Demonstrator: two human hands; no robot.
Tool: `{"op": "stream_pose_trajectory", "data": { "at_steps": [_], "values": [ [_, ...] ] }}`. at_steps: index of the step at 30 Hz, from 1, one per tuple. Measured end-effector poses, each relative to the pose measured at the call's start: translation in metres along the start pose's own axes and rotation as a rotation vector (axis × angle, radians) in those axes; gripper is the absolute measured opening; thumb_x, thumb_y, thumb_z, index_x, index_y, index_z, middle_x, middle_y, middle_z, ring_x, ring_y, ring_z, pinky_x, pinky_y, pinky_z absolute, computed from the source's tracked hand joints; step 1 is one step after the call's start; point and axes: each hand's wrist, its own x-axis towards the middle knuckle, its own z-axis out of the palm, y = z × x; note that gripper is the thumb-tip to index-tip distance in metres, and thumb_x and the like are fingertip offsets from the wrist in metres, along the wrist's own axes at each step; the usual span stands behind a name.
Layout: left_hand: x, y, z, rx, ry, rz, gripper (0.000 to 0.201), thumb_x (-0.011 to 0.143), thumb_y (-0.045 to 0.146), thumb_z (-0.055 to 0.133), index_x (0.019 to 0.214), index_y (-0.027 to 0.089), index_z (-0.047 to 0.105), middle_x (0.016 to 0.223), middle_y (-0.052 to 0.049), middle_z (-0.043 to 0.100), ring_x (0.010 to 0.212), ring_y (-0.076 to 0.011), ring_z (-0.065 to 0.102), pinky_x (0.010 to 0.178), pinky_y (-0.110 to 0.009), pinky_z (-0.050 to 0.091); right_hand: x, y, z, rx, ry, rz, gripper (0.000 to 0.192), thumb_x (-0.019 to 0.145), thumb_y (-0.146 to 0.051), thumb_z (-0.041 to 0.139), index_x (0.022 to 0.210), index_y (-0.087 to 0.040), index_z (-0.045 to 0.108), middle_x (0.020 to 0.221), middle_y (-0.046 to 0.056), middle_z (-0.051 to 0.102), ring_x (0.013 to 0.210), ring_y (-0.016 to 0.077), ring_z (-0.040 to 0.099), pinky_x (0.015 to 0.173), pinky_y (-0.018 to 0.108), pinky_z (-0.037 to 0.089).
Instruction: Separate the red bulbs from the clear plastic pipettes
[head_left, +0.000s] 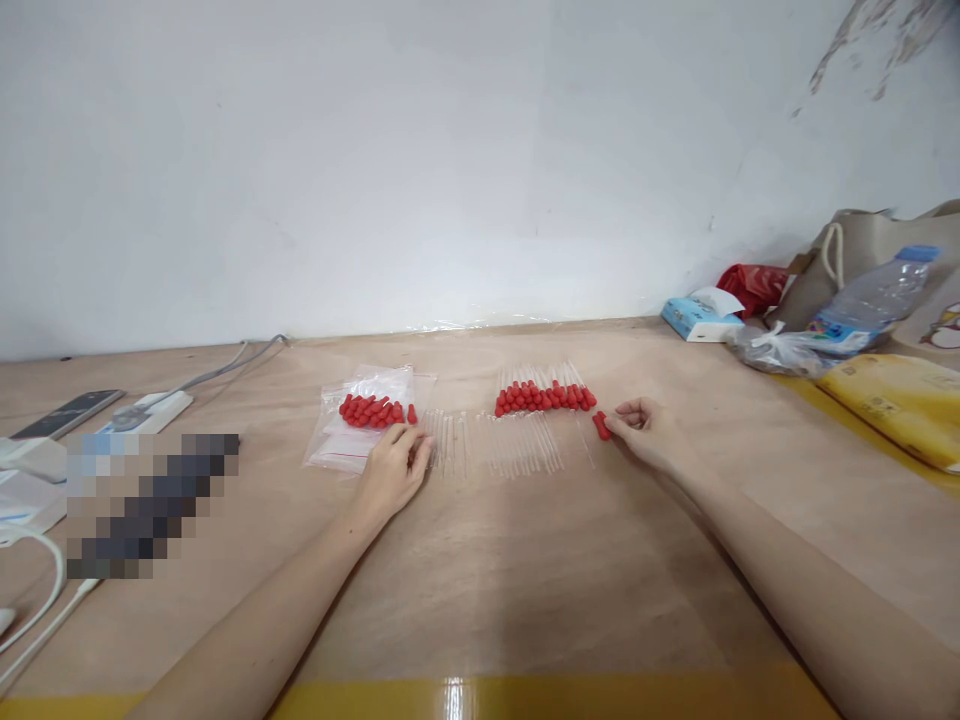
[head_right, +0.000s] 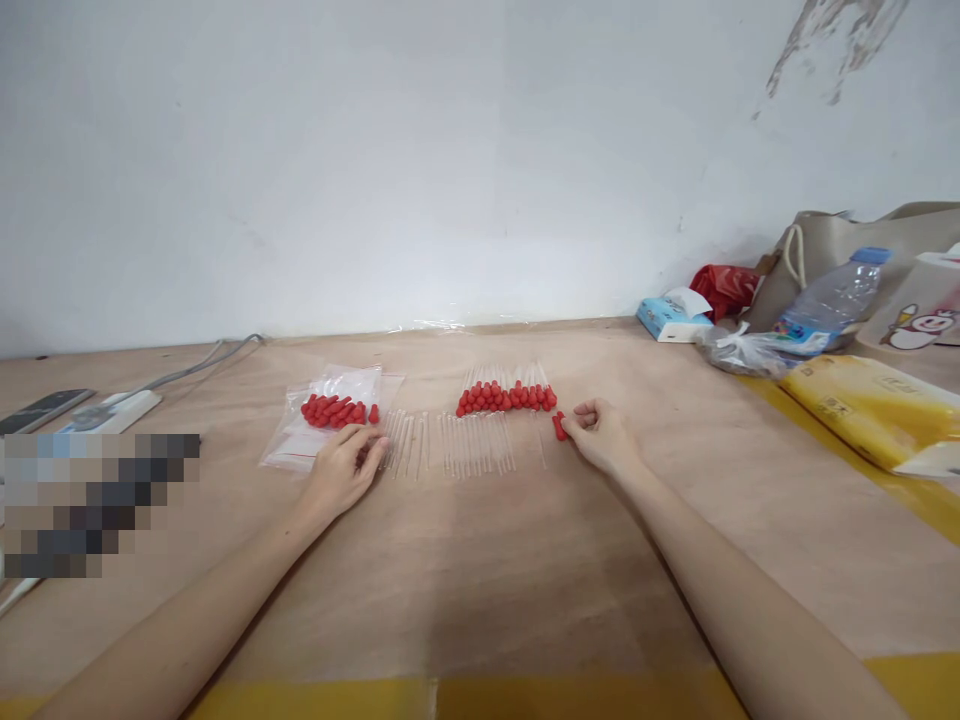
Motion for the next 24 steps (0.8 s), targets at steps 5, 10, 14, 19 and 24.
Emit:
{"op": "stream_pose_trajectory", "data": {
  "at_steps": [5,10,14,19,24],
  "values": [
    [-0.002,0.006,-0.008,0.052,0.04,0.01,0.023,0.087,0.028,0.04,0.092,0.017,0.06,0.088,-0.006,0.06,0.083,-0.0188,0.054,0.078,-0.033,0.042,-0.001,-0.004,-0.003,-0.063,0.003,0.038,0.03,0.065,-0.04,0.061,0.084,-0.017,0.057,0.067,0.004,0.063,0.054,0.0139,0.055,0.047,0.025,0.037],
    [-0.003,0.007,-0.012,0.123,0.073,0.012,0.025,0.087,0.029,0.04,0.092,0.018,0.062,0.09,-0.005,0.063,0.085,-0.0204,0.052,0.077,-0.035,0.04,0.003,-0.027,-0.009,-0.183,0.059,0.011,0.023,0.067,-0.034,0.057,0.083,-0.017,0.059,0.07,0.004,0.064,0.06,0.0146,0.056,0.053,0.025,0.038],
    [-0.004,0.006,-0.012,0.142,0.093,-0.014,0.024,0.087,0.03,0.041,0.092,0.019,0.062,0.09,-0.005,0.063,0.087,-0.0209,0.052,0.076,-0.035,0.038,0.007,-0.065,-0.002,-0.312,0.03,-0.171,0.024,0.071,-0.038,0.053,0.08,-0.019,0.064,0.075,0.004,0.065,0.069,0.0167,0.058,0.061,0.027,0.038],
    [-0.005,0.004,-0.011,0.161,0.092,-0.026,0.024,0.087,0.031,0.042,0.092,0.02,0.062,0.091,-0.005,0.063,0.088,-0.0213,0.052,0.076,-0.035,0.037,0.006,-0.094,0.025,-0.573,0.052,-0.33,0.035,0.074,-0.049,0.049,0.072,-0.02,0.069,0.075,0.01,0.064,0.08,0.0243,0.055,0.071,0.037,0.035],
    [-0.005,0.005,-0.01,0.16,0.098,-0.018,0.023,0.087,0.03,0.042,0.089,0.02,0.062,0.09,-0.005,0.063,0.087,-0.0212,0.052,0.075,-0.036,0.036,0.004,-0.094,0.045,-0.632,0.125,-0.353,0.035,0.078,-0.04,0.046,0.066,-0.017,0.069,0.072,0.014,0.063,0.079,0.0265,0.054,0.072,0.041,0.032]
  ]
}}
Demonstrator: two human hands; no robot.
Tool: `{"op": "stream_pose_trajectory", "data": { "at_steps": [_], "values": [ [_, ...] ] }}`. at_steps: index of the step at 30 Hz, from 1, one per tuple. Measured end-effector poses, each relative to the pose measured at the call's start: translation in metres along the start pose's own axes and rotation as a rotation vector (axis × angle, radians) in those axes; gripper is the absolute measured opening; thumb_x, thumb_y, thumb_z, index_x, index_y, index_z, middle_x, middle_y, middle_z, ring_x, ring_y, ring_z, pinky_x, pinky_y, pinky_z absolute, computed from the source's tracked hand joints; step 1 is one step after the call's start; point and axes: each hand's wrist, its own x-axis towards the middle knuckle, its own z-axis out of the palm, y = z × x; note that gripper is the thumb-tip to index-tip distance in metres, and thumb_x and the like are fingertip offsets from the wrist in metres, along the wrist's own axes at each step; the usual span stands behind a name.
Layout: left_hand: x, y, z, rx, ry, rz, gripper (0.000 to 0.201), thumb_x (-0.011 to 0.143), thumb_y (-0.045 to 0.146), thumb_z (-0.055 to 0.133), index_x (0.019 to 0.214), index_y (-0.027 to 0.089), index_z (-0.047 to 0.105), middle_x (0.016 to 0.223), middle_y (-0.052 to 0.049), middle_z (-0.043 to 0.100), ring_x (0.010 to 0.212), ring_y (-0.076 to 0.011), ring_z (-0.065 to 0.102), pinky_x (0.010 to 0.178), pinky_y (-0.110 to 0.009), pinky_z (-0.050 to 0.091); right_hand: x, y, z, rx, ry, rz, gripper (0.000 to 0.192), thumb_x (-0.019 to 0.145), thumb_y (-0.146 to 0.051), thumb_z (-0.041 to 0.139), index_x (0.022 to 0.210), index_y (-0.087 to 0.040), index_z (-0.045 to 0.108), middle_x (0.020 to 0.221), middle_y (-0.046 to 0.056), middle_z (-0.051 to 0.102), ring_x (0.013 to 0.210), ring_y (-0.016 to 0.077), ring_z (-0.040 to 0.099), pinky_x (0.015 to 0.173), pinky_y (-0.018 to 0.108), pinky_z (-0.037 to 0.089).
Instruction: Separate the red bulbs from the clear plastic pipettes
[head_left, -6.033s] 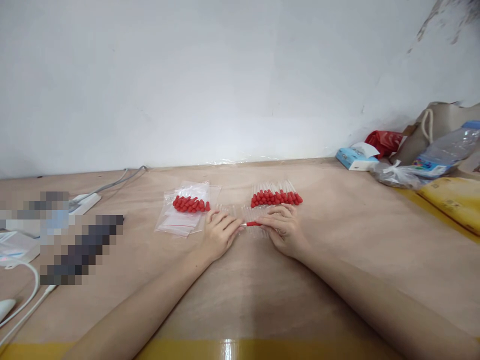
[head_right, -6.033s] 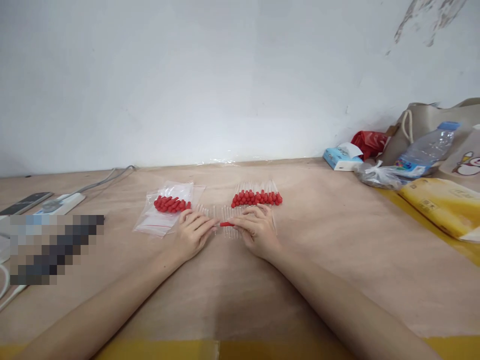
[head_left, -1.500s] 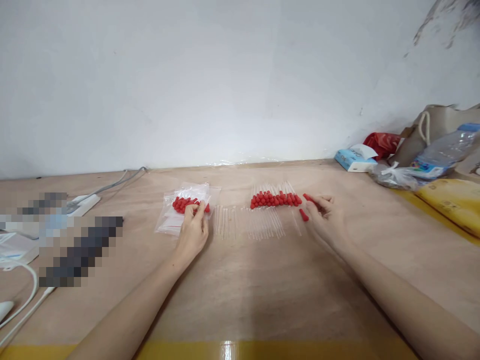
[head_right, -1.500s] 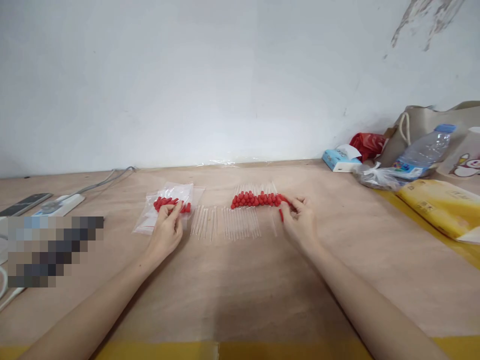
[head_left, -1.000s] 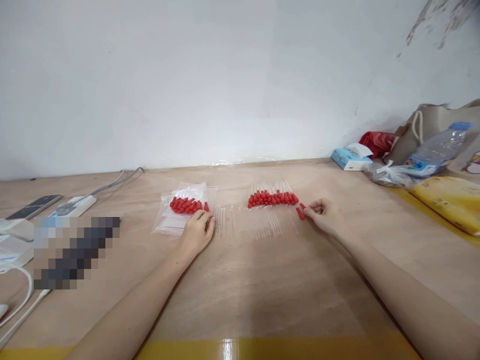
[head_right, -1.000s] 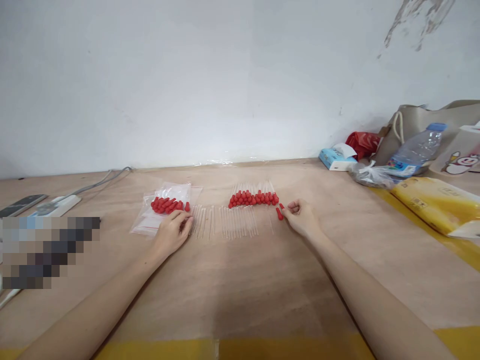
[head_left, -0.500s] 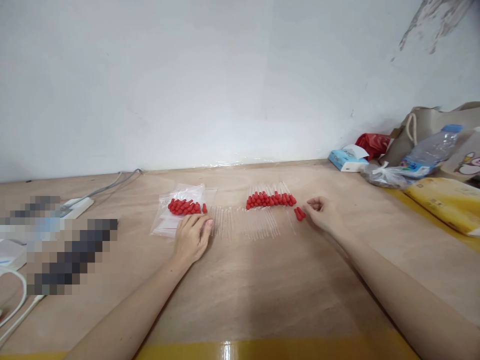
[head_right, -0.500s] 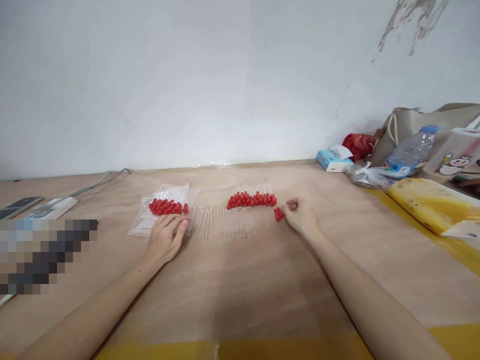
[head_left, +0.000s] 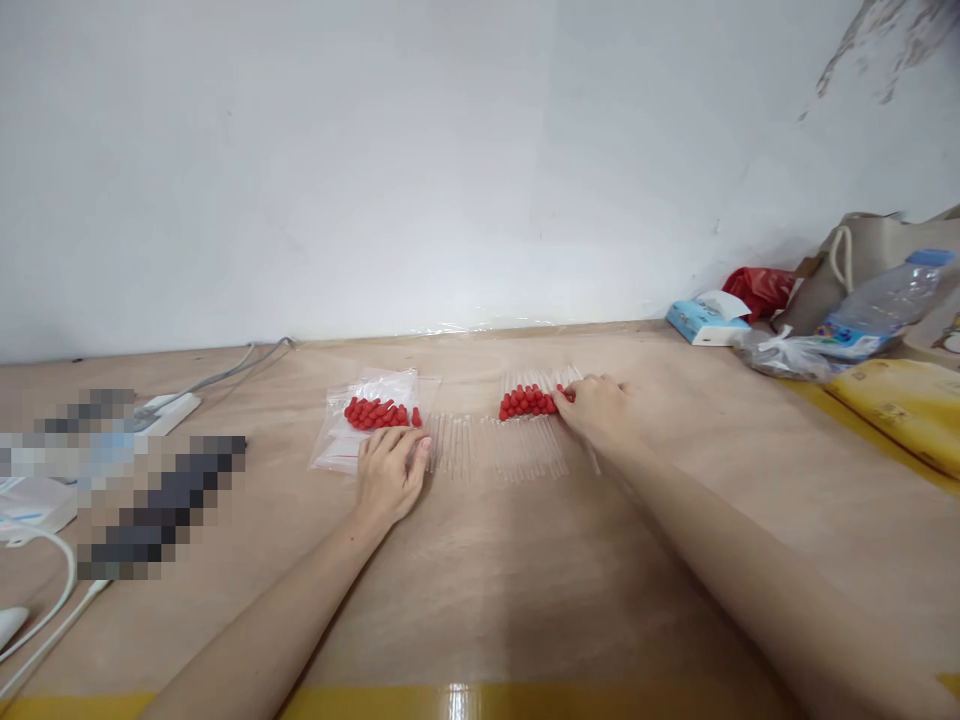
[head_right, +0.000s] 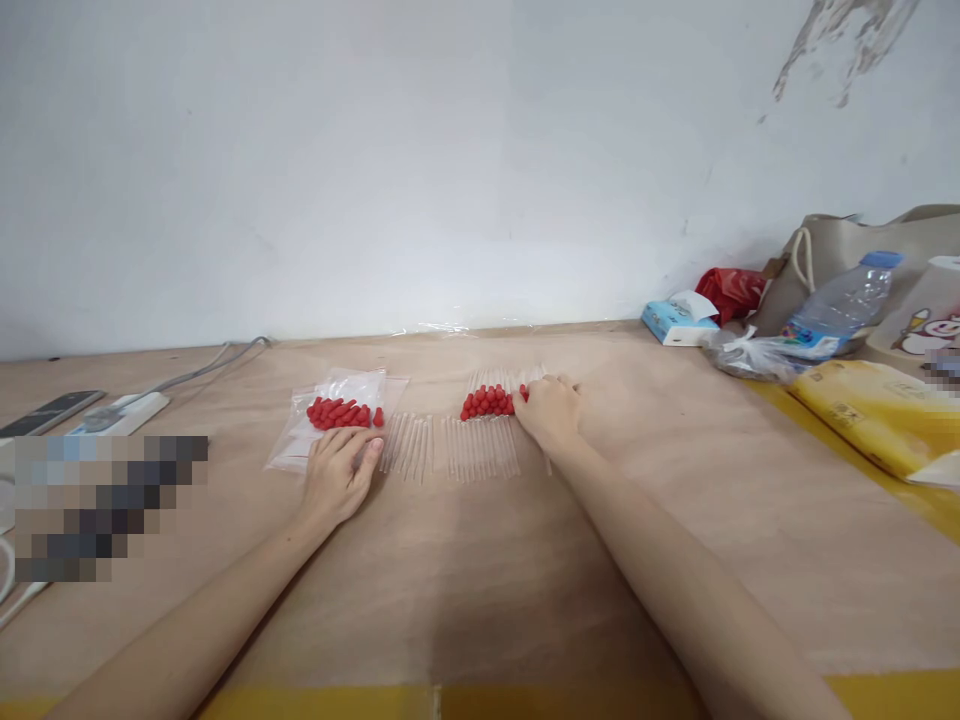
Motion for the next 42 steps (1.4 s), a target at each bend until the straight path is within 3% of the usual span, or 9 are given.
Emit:
{"op": "stream_pose_trajectory", "data": {
  "at_steps": [5,9,11,15,19,26,30,34,42],
  "values": [
    [0.001,0.001,-0.001,0.003,-0.005,-0.005,0.022,0.087,0.03,0.043,0.09,0.02,0.062,0.091,-0.005,0.063,0.088,-0.0216,0.052,0.075,-0.036,0.036,0.003,-0.004,-0.005,0.033,-0.023,0.102,0.033,0.08,-0.035,0.043,0.069,-0.016,0.067,0.078,0.013,0.065,0.083,0.0268,0.055,0.076,0.043,0.03],
    [0.001,0.0,-0.001,-0.009,0.005,0.012,0.022,0.086,0.03,0.044,0.097,0.02,0.06,0.094,-0.006,0.063,0.09,-0.0228,0.053,0.078,-0.037,0.038,-0.001,-0.007,-0.024,0.245,0.063,0.177,0.033,0.081,-0.04,0.042,0.073,-0.018,0.066,0.076,0.008,0.066,0.079,0.0234,0.056,0.08,0.042,0.029],
    [0.001,0.002,-0.001,-0.015,0.049,0.045,0.027,0.084,0.029,0.047,0.106,0.019,0.056,0.1,-0.008,0.061,0.096,-0.024,0.052,0.082,-0.038,0.038,-0.013,-0.008,-0.033,0.383,0.132,0.067,0.029,0.081,-0.039,0.044,0.078,-0.019,0.065,0.077,0.005,0.067,0.077,0.0207,0.056,0.08,0.039,0.031],
    [-0.001,0.018,-0.005,-0.013,0.133,0.194,0.041,0.08,0.027,0.052,0.121,0.019,0.048,0.118,-0.012,0.053,0.111,-0.0269,0.044,0.093,-0.042,0.033,-0.053,-0.011,-0.036,0.477,0.18,-0.382,0.018,0.081,-0.032,0.05,0.088,-0.021,0.063,0.079,0.003,0.066,0.08,0.0176,0.055,0.079,0.033,0.032],
    [-0.006,0.042,-0.006,-0.047,0.061,0.333,0.031,0.082,0.024,0.051,0.112,0.023,0.056,0.117,-0.01,0.055,0.106,-0.0243,0.049,0.091,-0.042,0.032,-0.085,-0.011,-0.025,0.448,0.128,-0.623,0.012,0.081,-0.023,0.052,0.088,-0.023,0.062,0.074,0.0,0.066,0.078,0.0152,0.054,0.081,0.034,0.028],
    [-0.007,0.053,0.001,-0.157,-0.112,0.399,0.015,0.085,0.025,0.049,0.093,0.021,0.062,0.08,-0.001,0.066,0.075,-0.0146,0.053,0.079,-0.034,0.032,-0.091,-0.016,-0.02,0.455,0.119,-0.659,0.013,0.08,-0.023,0.054,0.09,-0.024,0.062,0.079,-0.001,0.067,0.08,0.0151,0.053,0.081,0.034,0.028],
    [-0.006,0.054,0.0,-0.157,-0.121,0.436,0.013,0.086,0.023,0.049,0.087,0.019,0.061,0.075,0.0,0.065,0.07,-0.0134,0.051,0.076,-0.033,0.031,-0.092,-0.023,-0.021,0.4,0.156,-0.698,0.014,0.079,-0.032,0.057,0.089,-0.023,0.063,0.077,0.0,0.066,0.075,0.0139,0.051,0.079,0.033,0.028],
    [-0.008,0.055,-0.004,-0.149,-0.111,0.466,0.011,0.084,0.021,0.05,0.083,0.021,0.061,0.07,0.001,0.064,0.068,-0.0133,0.05,0.074,-0.033,0.03,-0.095,-0.025,-0.019,0.361,0.184,-0.726,0.01,0.08,-0.028,0.057,0.075,-0.022,0.063,0.061,-0.003,0.059,0.068,0.0119,0.049,0.08,0.033,0.027],
    [-0.012,0.054,-0.002,-0.184,-0.065,0.472,0.011,0.083,0.017,0.051,0.083,0.021,0.061,0.066,0.002,0.063,0.065,-0.0123,0.049,0.072,-0.033,0.03,-0.097,-0.023,-0.02,0.371,0.172,-0.762,0.019,0.082,-0.029,0.053,0.068,-0.02,0.06,0.055,-0.004,0.055,0.064,0.0099,0.048,0.09,0.036,0.024]
  ]
}}
